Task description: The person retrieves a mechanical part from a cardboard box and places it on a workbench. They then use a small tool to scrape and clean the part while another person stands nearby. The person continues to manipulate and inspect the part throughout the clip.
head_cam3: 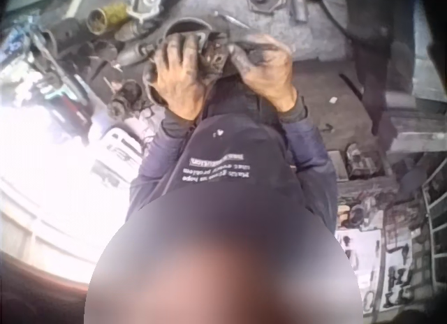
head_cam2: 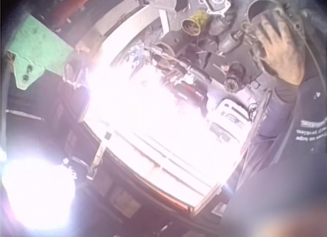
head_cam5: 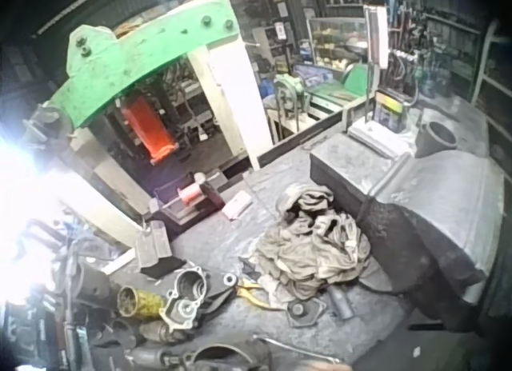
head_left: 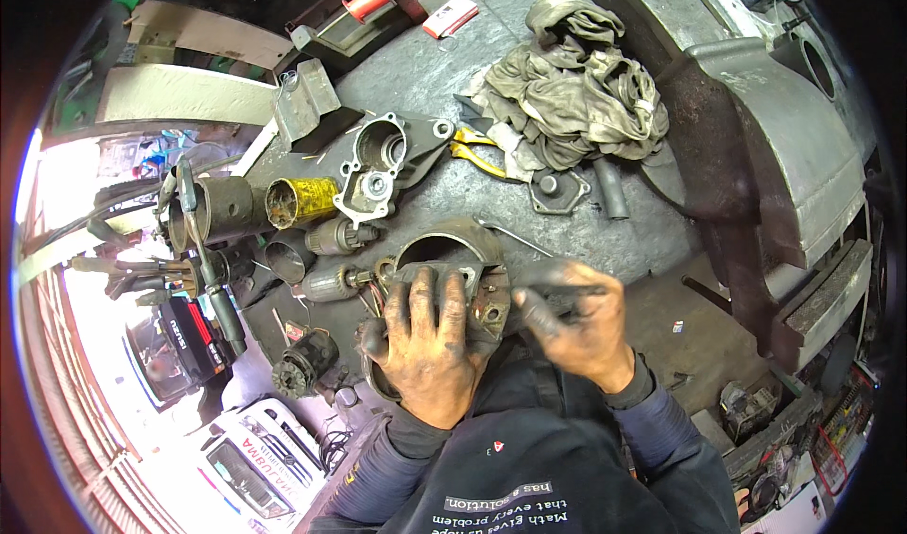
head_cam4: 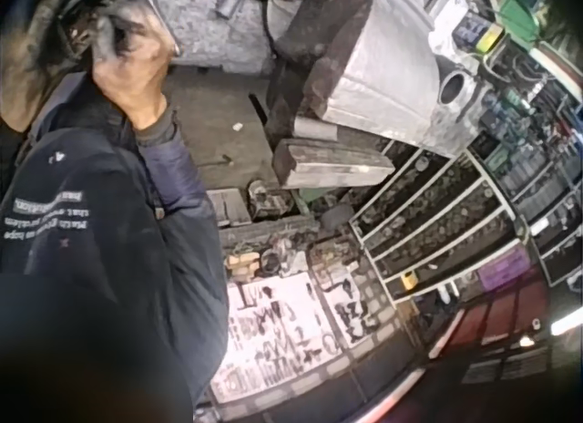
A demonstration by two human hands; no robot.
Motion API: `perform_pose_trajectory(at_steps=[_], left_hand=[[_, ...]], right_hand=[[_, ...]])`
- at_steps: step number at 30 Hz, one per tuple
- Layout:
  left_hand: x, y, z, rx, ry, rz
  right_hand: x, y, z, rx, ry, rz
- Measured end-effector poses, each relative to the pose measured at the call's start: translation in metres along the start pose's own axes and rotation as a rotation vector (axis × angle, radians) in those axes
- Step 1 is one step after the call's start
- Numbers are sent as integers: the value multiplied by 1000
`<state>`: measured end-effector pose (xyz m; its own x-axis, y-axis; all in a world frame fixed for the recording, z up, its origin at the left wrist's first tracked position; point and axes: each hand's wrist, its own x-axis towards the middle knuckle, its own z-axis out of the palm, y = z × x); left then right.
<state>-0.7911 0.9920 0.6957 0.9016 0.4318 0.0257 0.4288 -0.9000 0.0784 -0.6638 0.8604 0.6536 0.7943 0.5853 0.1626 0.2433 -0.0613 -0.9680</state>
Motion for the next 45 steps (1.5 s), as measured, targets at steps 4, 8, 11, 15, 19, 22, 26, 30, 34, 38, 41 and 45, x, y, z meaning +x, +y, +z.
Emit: perform_pose_trajectory(at_steps=[4,8,11,15,19,22,26,30,34,38,41,45], left_hand=[[1,-2,2,23,0,-14],[1,1,1,62,5,-5],[2,-2,-3,13,-21,10],[6,-25,-19,-299,-27,-174],[7,-34,-27,-581,220,-169],[9,-33,-16,-804,325,-240],[7,-40,6,-813,345,-282],[2,-49,10,-825,262,-230],[-14,-59,-16,-723,163,-287],[-57,-116,-64,-956,344,-187],[-90,-193,-93,-1059,540,-270],[-115,-314,-101,-1057,896,-555]], right_hand=[[-2,4,0,-145,64,51],[-2,5,2,-38,-53,-29],[-1,4,-7,-40,81,25],[-1,13,-42,89,169,325],[0,49,-51,-430,-58,445],[-3,74,-31,-615,-283,322],[0,99,-22,-709,-348,275],[13,99,-32,-852,-234,53],[45,48,-35,-773,-162,12],[66,-33,-7,-502,-134,-218],[49,-88,33,-155,-92,-74],[11,-136,115,79,-238,148]])
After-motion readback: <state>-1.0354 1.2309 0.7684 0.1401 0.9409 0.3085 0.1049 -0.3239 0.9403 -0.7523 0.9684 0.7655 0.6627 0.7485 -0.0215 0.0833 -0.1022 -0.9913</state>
